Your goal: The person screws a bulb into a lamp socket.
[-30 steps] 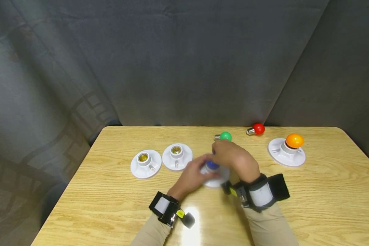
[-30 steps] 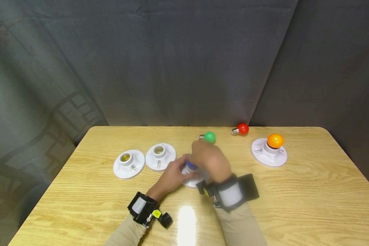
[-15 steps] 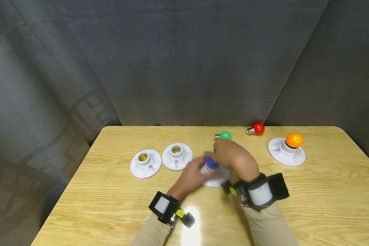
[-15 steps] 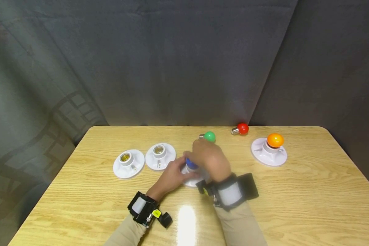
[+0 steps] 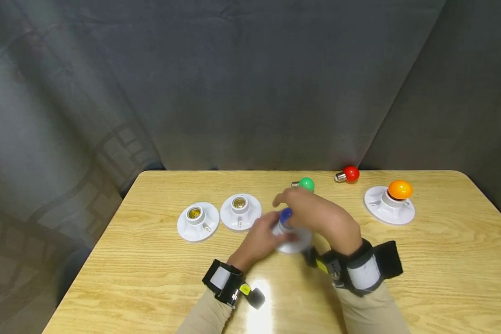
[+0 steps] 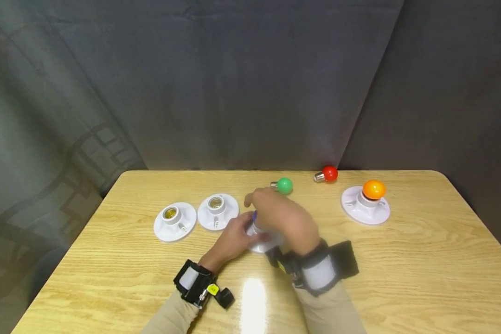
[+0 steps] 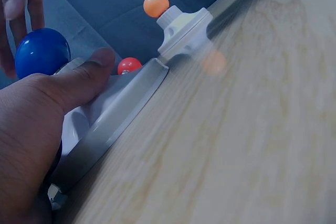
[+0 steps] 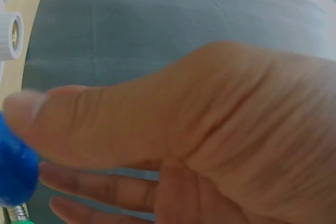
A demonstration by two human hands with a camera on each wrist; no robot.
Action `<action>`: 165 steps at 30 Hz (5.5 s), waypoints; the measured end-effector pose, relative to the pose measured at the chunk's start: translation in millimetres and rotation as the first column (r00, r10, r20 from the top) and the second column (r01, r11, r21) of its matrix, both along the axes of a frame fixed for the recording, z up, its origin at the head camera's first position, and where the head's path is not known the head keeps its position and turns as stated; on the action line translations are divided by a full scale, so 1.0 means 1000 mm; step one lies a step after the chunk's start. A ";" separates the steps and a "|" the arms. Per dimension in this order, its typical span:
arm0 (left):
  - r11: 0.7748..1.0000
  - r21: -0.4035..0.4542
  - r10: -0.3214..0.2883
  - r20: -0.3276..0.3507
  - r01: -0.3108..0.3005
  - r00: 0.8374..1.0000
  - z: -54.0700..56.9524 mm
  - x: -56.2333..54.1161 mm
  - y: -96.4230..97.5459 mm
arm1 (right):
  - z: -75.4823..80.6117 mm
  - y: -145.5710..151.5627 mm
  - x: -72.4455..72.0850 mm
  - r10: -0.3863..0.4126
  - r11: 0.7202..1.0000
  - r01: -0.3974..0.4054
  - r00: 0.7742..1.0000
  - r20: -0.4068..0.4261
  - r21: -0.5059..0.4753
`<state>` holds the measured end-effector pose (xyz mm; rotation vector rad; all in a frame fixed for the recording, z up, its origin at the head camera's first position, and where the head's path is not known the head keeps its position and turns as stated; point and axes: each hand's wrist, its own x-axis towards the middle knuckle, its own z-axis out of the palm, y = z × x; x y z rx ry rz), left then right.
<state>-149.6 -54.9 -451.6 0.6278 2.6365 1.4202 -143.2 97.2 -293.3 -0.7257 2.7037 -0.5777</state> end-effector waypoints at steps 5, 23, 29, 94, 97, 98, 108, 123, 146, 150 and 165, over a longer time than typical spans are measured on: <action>1.000 0.004 -0.001 0.012 0.001 1.000 0.001 0.002 0.000 | -0.006 -0.002 -0.002 0.015 1.000 -0.015 1.000 0.005 0.017; 0.999 0.028 -0.017 0.027 0.016 0.999 0.003 0.003 0.001 | -0.012 0.000 -0.004 0.013 1.000 -0.012 0.999 -0.047 0.029; 1.000 0.018 -0.015 0.026 0.015 1.000 0.003 0.002 0.001 | -0.012 0.000 -0.006 0.002 1.000 -0.001 0.999 -0.038 0.013; 1.000 -0.013 -0.009 0.029 0.009 1.000 0.004 0.004 0.000 | -0.009 0.029 -0.018 -0.142 0.988 0.136 0.987 0.077 0.076; 1.000 -0.029 -0.004 0.015 0.005 1.000 0.004 0.003 0.000 | -0.009 0.035 -0.021 -0.153 0.986 0.146 0.984 0.086 0.085; 1.000 -0.028 -0.005 0.011 0.005 1.000 0.003 0.003 0.000 | -0.009 0.038 -0.022 -0.153 0.986 0.146 0.985 0.084 0.085; 0.999 -0.022 -0.047 -0.060 0.046 0.997 -0.001 0.001 -0.003 | -0.015 0.061 -0.029 -0.197 0.980 0.195 0.979 0.043 0.043; 0.998 -0.016 -0.058 -0.072 0.057 0.996 -0.001 0.000 -0.006 | -0.021 0.085 -0.036 -0.341 0.940 0.338 0.938 0.061 0.054; 0.999 -0.005 -0.051 -0.044 0.050 0.998 -0.001 0.001 -0.009 | -0.024 0.101 -0.040 -0.402 0.915 0.399 0.914 0.057 0.059; 0.999 -0.007 -0.050 -0.047 0.050 0.998 -0.001 0.001 -0.010 | -0.024 0.100 -0.040 -0.413 0.911 0.410 0.907 0.080 0.055; 0.997 -0.002 -0.074 -0.025 0.074 0.997 0.002 0.002 -0.007 | -0.027 0.099 -0.045 -0.369 0.929 0.369 0.929 -0.036 -0.001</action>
